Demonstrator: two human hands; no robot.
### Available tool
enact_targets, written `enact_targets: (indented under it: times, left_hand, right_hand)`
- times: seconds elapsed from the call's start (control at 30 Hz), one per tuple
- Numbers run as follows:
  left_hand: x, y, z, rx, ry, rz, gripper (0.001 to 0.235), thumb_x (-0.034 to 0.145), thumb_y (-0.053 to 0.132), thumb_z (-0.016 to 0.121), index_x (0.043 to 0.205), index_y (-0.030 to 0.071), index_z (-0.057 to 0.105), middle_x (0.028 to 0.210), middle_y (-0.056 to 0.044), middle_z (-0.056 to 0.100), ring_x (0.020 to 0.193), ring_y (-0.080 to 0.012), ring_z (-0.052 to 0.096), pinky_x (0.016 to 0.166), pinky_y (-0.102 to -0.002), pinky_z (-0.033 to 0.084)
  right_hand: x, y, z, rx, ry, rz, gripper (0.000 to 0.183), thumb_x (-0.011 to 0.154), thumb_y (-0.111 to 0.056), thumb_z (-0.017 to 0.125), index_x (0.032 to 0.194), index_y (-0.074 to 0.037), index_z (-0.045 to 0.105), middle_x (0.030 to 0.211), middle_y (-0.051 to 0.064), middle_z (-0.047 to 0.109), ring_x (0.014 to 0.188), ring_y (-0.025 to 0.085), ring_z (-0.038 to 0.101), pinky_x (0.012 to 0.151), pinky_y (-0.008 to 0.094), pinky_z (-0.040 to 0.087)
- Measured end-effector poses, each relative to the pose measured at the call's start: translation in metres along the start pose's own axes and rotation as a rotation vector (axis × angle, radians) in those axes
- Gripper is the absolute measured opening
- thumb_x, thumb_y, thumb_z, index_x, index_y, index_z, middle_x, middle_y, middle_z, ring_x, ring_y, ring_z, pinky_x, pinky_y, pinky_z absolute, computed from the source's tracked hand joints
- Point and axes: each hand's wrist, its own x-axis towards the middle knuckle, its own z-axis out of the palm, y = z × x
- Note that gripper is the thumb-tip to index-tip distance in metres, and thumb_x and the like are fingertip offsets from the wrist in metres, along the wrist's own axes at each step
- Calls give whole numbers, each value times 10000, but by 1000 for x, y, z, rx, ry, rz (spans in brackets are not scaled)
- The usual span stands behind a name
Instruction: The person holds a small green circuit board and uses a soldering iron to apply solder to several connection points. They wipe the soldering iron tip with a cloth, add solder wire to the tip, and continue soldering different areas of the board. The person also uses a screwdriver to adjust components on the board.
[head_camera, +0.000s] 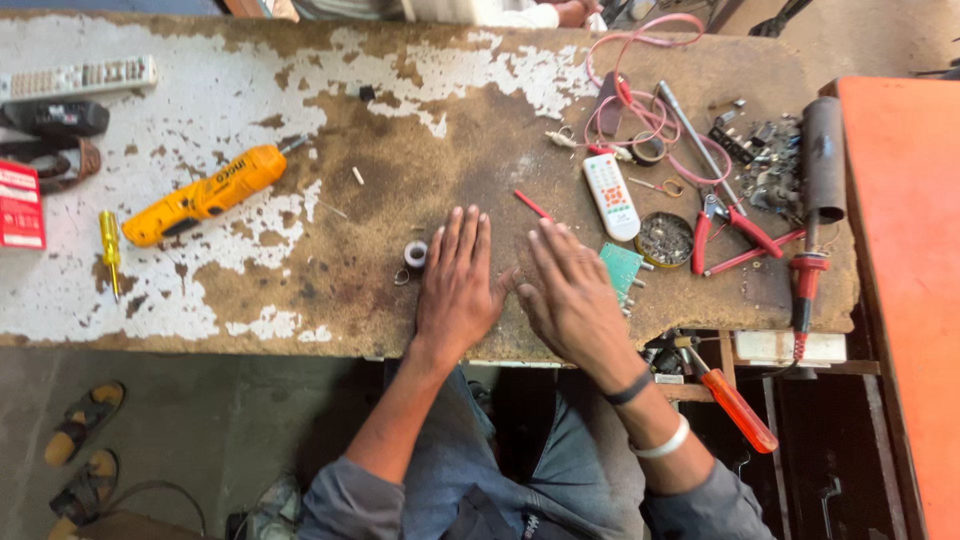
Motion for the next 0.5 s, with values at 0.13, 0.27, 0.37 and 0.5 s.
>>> enact_targets:
  times: [0.13,0.27,0.37,0.5]
  left_hand:
    - [-2,11,-27,-95,77,28,678,1043,442,456,1548,-3,374,1617,-173,358,1529,-296,267,1237,-455,252]
    - [-4,15,-35,-177,86,116,624,1023,355,516,1546,31,415,1614,-149,409,1517,-306,354,1181,-429,368]
    - [0,16,-33,-206,19,149,582,1005,335,580,1498,45,469,1567,-137,458,1461,-303,417,1138,-444,418]
    - [0,14,-32,-234,5,143,558,967,301,637,1438,22,527,1528,-147,512,1421,-313,463,1116,-444,440]
  right_hand:
    - [7,-13,3,-109,33,-18,536,976,-284,562,1445,-28,523,1533,146,498,1449,290,431,1178,457,321]
    - [6,-12,1,-86,70,-16,512,988,-268,565,1433,-16,540,1512,152,525,1443,286,446,1185,456,323]
    - [4,-6,-4,-82,104,-11,549,965,-277,579,1427,17,542,1505,189,528,1426,315,458,1172,455,326]
    - [8,1,-7,-138,-27,-62,494,972,-273,623,1360,26,569,1469,204,558,1390,332,501,1181,461,353]
